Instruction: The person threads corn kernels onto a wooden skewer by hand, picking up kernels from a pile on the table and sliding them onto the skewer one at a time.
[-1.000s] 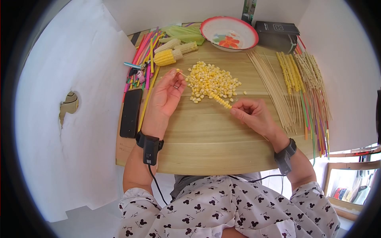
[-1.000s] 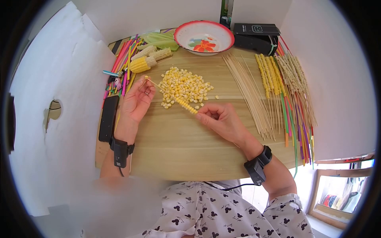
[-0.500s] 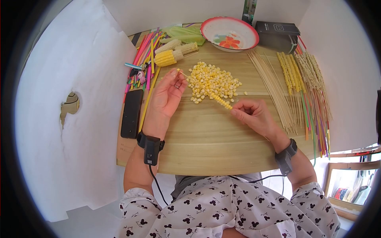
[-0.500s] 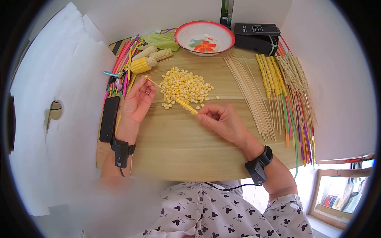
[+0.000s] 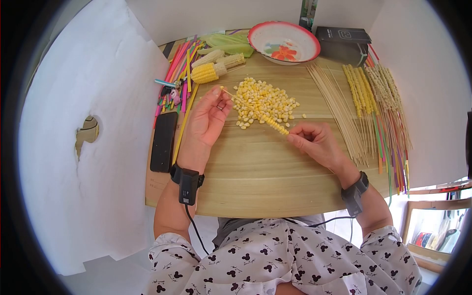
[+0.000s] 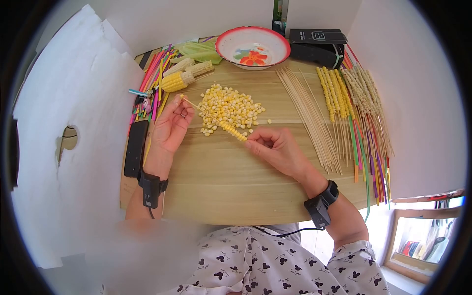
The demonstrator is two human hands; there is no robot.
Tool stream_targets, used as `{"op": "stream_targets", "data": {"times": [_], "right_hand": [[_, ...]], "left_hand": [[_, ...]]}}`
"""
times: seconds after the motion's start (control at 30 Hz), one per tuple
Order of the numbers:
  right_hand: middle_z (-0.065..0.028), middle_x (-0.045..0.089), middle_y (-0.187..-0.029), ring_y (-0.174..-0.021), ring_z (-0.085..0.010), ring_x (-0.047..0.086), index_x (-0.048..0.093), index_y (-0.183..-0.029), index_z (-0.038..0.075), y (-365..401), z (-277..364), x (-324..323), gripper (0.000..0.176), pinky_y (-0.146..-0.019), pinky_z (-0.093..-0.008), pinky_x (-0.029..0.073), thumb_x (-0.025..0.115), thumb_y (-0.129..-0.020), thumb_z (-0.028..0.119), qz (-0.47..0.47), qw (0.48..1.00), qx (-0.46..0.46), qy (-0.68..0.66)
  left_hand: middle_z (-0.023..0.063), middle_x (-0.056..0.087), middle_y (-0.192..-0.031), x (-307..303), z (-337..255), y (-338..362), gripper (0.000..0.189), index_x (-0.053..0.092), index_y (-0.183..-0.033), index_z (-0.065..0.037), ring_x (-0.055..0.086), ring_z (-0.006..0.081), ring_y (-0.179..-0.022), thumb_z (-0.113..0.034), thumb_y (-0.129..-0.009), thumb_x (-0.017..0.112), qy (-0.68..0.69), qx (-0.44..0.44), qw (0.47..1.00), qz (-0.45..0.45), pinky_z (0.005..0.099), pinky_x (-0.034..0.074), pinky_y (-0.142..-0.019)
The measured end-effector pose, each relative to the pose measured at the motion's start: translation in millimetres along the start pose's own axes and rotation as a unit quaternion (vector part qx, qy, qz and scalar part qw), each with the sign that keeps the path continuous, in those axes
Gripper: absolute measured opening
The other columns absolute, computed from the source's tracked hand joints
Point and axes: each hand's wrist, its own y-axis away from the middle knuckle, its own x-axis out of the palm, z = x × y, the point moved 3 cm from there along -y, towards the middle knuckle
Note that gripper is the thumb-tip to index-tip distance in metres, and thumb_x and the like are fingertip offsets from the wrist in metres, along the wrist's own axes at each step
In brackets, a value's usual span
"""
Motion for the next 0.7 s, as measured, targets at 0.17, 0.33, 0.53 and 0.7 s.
{"op": "stream_targets", "data": {"times": [0.17, 0.33, 0.53, 0.7], "right_hand": [[0.0110, 0.043, -0.064, -0.057, 0.0015, 0.034, 0.062, -0.083, 0.002, 0.5, 0.2, -0.1, 0.013, -0.048, -0.0183, 0.026, 0.064, -0.090, 0.013, -0.006, 1.000, -0.004, 0.011], [0.0107, 0.044, -0.064, -0.057, 0.0016, 0.034, 0.062, -0.082, 0.002, 0.6, 0.7, -0.2, 0.013, -0.048, -0.0184, 0.026, 0.065, -0.089, 0.013, -0.007, 1.000, -0.007, 0.004], [0.0106, 0.044, -0.064, -0.058, 0.0015, 0.034, 0.062, -0.083, 0.002, 0.9, 1.4, 0.3, 0.013, -0.048, -0.0186, 0.026, 0.065, -0.089, 0.013, -0.008, 0.999, -0.030, 0.023], [0.0107, 0.045, -0.064, -0.058, 0.0013, 0.034, 0.062, -0.083, 0.002, 1.5, 1.5, 0.4, 0.012, -0.048, -0.0187, 0.026, 0.065, -0.089, 0.013, -0.011, 0.999, -0.032, 0.021]], "left_hand": [[0.0083, 0.060, -0.094, 2.9, 1.7, 1.4, 0.016, 0.058, -0.103, 0.002, 0.057, 0.0164, -0.086, -0.005, -0.089, 0.061, -0.007, -0.001, 1.000, 0.003, 0.0306, 0.050, -0.082], [0.0083, 0.060, -0.095, 5.4, 1.4, 2.3, 0.015, 0.058, -0.103, 0.002, 0.057, 0.0161, -0.086, -0.004, -0.089, 0.061, -0.013, 0.009, 1.000, 0.002, 0.0305, 0.049, -0.083], [0.0091, 0.059, -0.097, 9.4, 4.0, 3.4, 0.016, 0.057, -0.104, 0.003, 0.056, 0.0165, -0.086, -0.003, -0.089, 0.061, 0.020, -0.008, 1.000, 0.012, 0.0302, 0.049, -0.083], [0.0096, 0.059, -0.098, 9.8, 8.3, 3.9, 0.017, 0.057, -0.103, 0.003, 0.056, 0.0163, -0.086, -0.004, -0.088, 0.061, 0.018, -0.030, 0.999, 0.021, 0.0301, 0.049, -0.083]]}}
